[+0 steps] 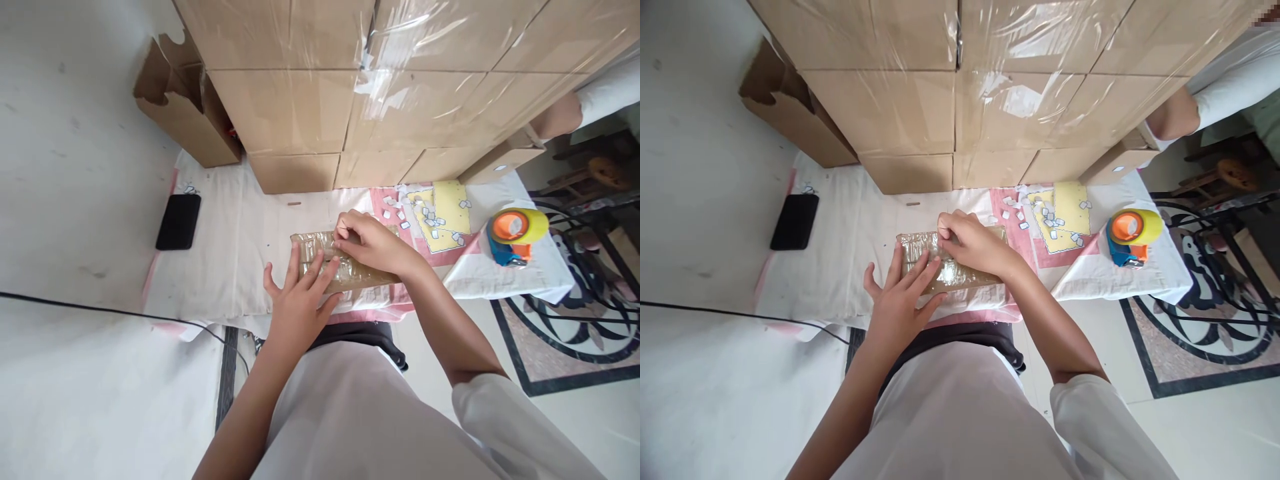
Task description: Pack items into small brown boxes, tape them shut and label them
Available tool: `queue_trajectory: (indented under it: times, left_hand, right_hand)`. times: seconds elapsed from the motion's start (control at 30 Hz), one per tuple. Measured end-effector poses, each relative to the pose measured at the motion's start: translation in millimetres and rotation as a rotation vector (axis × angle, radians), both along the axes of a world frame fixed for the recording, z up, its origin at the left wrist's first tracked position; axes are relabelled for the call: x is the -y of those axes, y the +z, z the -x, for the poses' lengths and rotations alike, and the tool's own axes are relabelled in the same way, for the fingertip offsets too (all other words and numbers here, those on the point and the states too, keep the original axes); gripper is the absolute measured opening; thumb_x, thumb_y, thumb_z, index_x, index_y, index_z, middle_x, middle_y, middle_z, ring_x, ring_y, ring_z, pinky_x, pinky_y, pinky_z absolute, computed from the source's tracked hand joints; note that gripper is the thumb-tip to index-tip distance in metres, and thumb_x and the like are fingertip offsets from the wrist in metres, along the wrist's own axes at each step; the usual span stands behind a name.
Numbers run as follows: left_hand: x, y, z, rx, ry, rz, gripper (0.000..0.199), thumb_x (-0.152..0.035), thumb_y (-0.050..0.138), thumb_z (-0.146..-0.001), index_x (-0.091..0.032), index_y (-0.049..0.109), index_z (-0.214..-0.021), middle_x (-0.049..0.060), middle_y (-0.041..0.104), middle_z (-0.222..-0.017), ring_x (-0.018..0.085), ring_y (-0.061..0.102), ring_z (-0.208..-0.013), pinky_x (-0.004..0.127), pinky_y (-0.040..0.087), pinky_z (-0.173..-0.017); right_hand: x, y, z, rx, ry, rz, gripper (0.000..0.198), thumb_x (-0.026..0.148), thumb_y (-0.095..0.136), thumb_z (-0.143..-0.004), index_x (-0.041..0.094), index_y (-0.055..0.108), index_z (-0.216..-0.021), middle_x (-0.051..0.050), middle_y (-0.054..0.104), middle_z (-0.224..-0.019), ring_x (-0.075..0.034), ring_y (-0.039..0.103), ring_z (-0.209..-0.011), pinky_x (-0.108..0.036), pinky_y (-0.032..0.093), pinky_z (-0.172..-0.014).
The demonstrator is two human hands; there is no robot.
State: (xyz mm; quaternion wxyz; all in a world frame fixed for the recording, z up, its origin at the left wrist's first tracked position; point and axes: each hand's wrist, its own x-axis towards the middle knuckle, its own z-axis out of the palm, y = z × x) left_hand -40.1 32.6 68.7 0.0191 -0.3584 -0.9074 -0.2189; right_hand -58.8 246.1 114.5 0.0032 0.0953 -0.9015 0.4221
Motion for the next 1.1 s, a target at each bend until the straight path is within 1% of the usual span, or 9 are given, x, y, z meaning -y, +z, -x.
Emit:
queue_trajectory:
  times: [0.17,0.33,0.43,0.53,0.6,0.7,0.8,0.93,1.1]
  left_hand:
    - [-3.3,-10.9,-6.0,-0.111,0.030,-0.052,0.033,-0.041,0.054,-0.097,-0.034,0.061,-0.128,0.002,0.045,-0.157,0.036,0.025,-0.153,0.059,0.009,-0.115]
    - [-5.5,-19.8,-9.0,-0.238,0.040,-0.157,0.034,-0.034,0.065,-0.092,-0.032,0.064,-0.126,0.001,0.064,-0.140,0.034,0.036,-0.149,0.051,0.015,-0.113]
    - [-5.1,-20.2,-9.3,-0.243,0.037,-0.176,0.036,-0.028,0.067,-0.091,-0.033,0.063,-0.127,-0.001,0.071,-0.129,0.031,0.045,-0.144,0.049,0.016,-0.112]
    - [-3.1,-23.4,-8.8,-0.259,0.029,-0.193,0.039,-0.025,0.067,-0.091,-0.034,0.063,-0.128,-0.001,0.073,-0.125,0.029,0.052,-0.138,0.048,0.018,-0.111]
    - [-1.3,-27.9,-7.7,-0.290,0.021,-0.214,0.041,-0.025,0.067,-0.090,-0.036,0.063,-0.129,-0.001,0.074,-0.124,0.028,0.055,-0.134,0.047,0.020,-0.109]
    - [0.8,-33.5,-5.1,-0.379,-0.010,-0.203,0.047,-0.023,0.067,-0.090,-0.035,0.060,-0.134,0.000,0.076,-0.121,0.028,0.058,-0.127,0.046,0.023,-0.107]
    - [1.3,-33.8,-3.5,-0.484,-0.043,-0.185,0.051,-0.020,0.069,-0.087,-0.033,0.059,-0.135,0.000,0.078,-0.115,0.027,0.060,-0.120,0.046,0.026,-0.103]
    - [1.7,-34.7,-3.3,-0.565,-0.023,-0.199,0.050,-0.022,0.076,-0.081,-0.029,0.063,-0.129,0.004,0.078,-0.115,0.030,0.060,-0.116,0.046,0.032,-0.096]
    - [1.7,-47.5,-3.7,-0.595,0.008,-0.227,0.055,-0.027,0.079,-0.075,-0.033,0.065,-0.127,0.010,0.073,-0.122,0.035,0.058,-0.119,0.051,0.042,-0.090]
  right_hand:
    - [0.1,-0.9,1.0,-0.026,0.031,-0.095,0.021,0.009,0.055,-0.084,0.022,0.039,-0.079,0.002,0.050,-0.080,-0.018,0.048,-0.085,-0.031,0.033,-0.085]
    - [3.0,-1.8,4.1,-0.048,0.035,-0.199,0.020,0.010,0.057,-0.086,0.022,0.042,-0.084,-0.002,0.051,-0.093,-0.020,0.047,-0.092,-0.031,0.035,-0.084]
    - [3.4,0.1,3.3,-0.070,-0.084,-0.327,0.019,0.016,0.064,-0.086,0.020,0.046,-0.091,-0.007,0.051,-0.105,-0.023,0.047,-0.098,-0.032,0.036,-0.083]
    - [-14.4,-5.8,-1.7,-0.134,-0.307,-0.405,0.013,0.014,0.060,-0.087,0.019,0.051,-0.096,-0.009,0.053,-0.107,-0.025,0.048,-0.099,-0.035,0.036,-0.085]
    - [-43.0,-17.7,-10.5,-0.166,-0.460,-0.354,0.011,0.013,0.057,-0.087,0.018,0.053,-0.095,-0.008,0.055,-0.104,-0.023,0.050,-0.095,-0.034,0.037,-0.084]
    - [-101.4,-46.4,-35.4,-0.065,-0.729,-0.255,0.003,0.016,0.055,-0.086,0.018,0.055,-0.089,-0.005,0.057,-0.092,-0.019,0.052,-0.083,-0.029,0.038,-0.077]
    - [-149.5,-80.9,-64.9,0.081,-0.973,-0.251,0.013,0.018,0.051,-0.086,0.015,0.061,-0.093,-0.007,0.060,-0.089,-0.019,0.053,-0.080,-0.028,0.038,-0.072]
    - [-170.3,-117.3,-79.7,0.170,-1.047,-0.250,0.025,0.019,0.051,-0.086,0.011,0.068,-0.102,-0.009,0.066,-0.093,-0.019,0.058,-0.082,-0.027,0.040,-0.073]
    - [-172.8,-131.9,-61.1,0.228,-1.058,-0.290,0.025,0.025,0.056,-0.089,0.014,0.072,-0.104,-0.010,0.070,-0.104,-0.019,0.062,-0.095,-0.025,0.040,-0.081]
